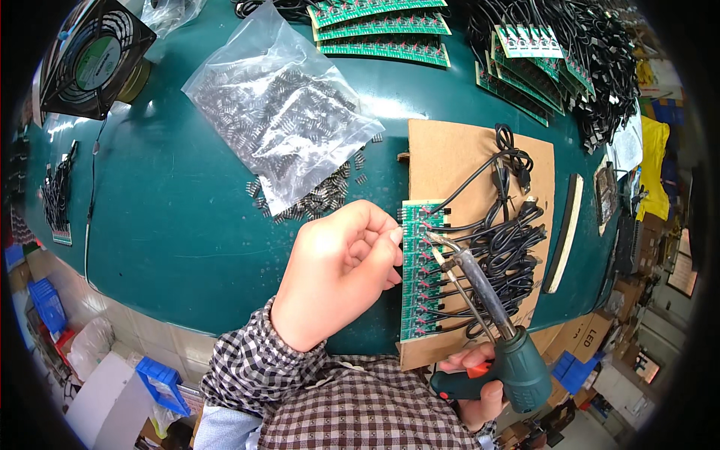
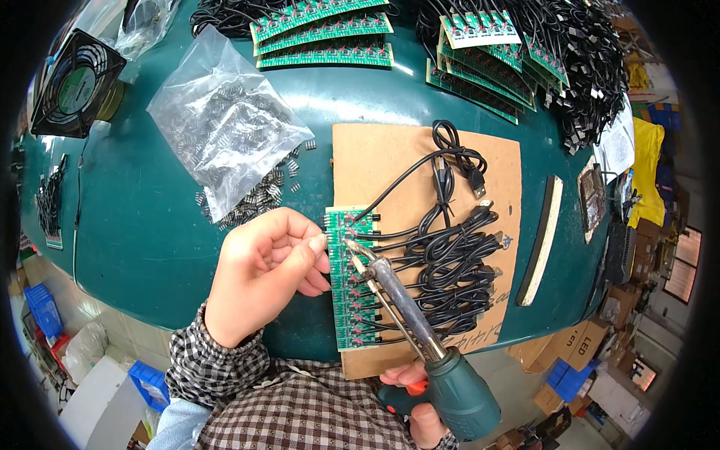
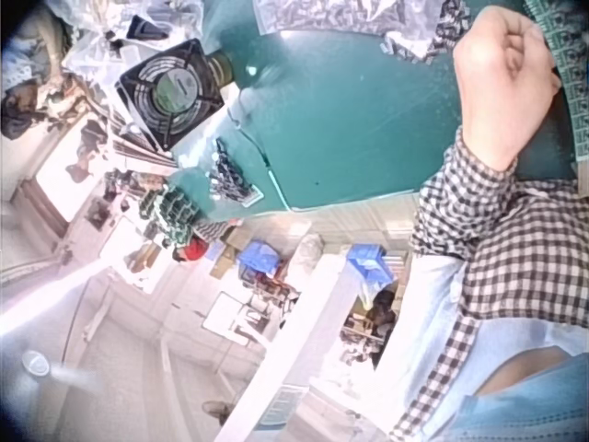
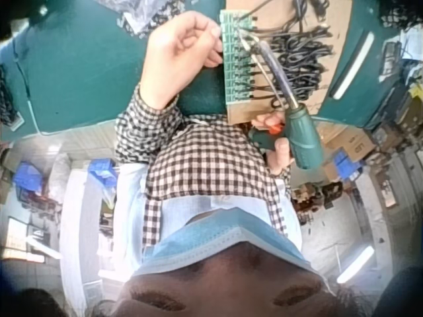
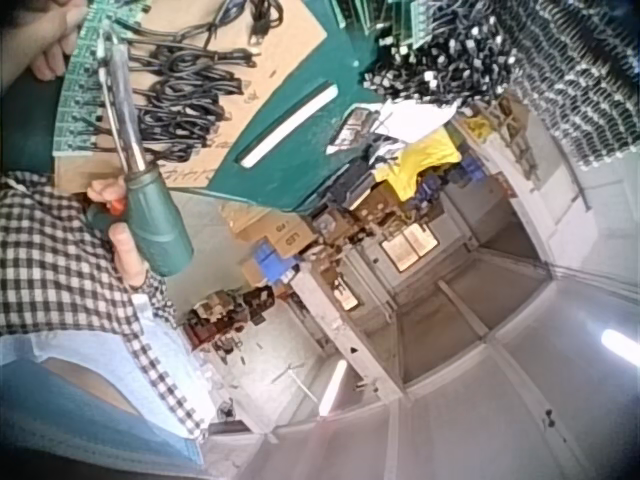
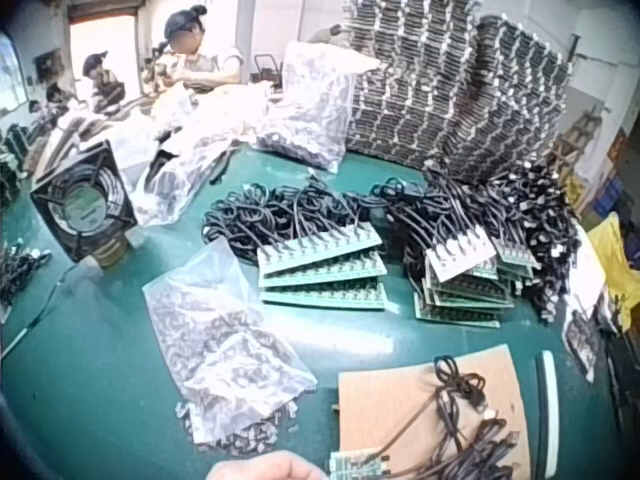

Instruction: The person solders electronic components onto a circuit board strip using a soldering tool, sets the finished board aside, places a new board on a cardboard support, and attaches and solders small components onto it.

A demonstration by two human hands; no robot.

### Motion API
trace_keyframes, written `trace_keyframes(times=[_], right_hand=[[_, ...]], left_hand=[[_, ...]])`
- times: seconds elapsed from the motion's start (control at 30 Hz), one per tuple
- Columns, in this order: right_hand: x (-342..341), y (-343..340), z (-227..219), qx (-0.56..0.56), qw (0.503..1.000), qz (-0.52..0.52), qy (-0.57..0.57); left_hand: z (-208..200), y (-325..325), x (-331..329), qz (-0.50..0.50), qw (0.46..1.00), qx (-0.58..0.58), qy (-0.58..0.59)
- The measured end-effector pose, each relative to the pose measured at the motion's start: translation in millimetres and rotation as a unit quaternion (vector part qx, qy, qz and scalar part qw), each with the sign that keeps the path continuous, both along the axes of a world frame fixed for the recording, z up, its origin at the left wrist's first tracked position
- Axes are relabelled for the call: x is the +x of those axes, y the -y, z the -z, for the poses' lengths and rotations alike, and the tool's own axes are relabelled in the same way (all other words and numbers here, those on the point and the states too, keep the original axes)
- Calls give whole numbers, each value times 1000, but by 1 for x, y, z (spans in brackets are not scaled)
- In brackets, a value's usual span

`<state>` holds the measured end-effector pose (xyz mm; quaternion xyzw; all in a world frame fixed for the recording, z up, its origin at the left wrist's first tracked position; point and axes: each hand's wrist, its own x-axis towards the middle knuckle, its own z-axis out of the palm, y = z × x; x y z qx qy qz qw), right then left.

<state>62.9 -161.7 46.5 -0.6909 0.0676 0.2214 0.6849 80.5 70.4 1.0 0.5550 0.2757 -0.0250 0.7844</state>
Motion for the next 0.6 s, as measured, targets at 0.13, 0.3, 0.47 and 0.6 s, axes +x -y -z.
trace_keyframes(times=[0.13,0.3,0.47,0.6], right_hand=[[-1,-5,-2,-22,1000,4,10],[0,-5,0,-52,998,-31,7],[1,-7,4,-59,997,-36,43],[2,-15,3,-65,995,-25,68]], left_hand=[[0,0,1,1,1000,-10,-9],[1,-2,0,-3,1000,-24,-3],[1,-1,0,-3,1000,-28,-7],[2,-1,-1,-5,999,-33,0]])
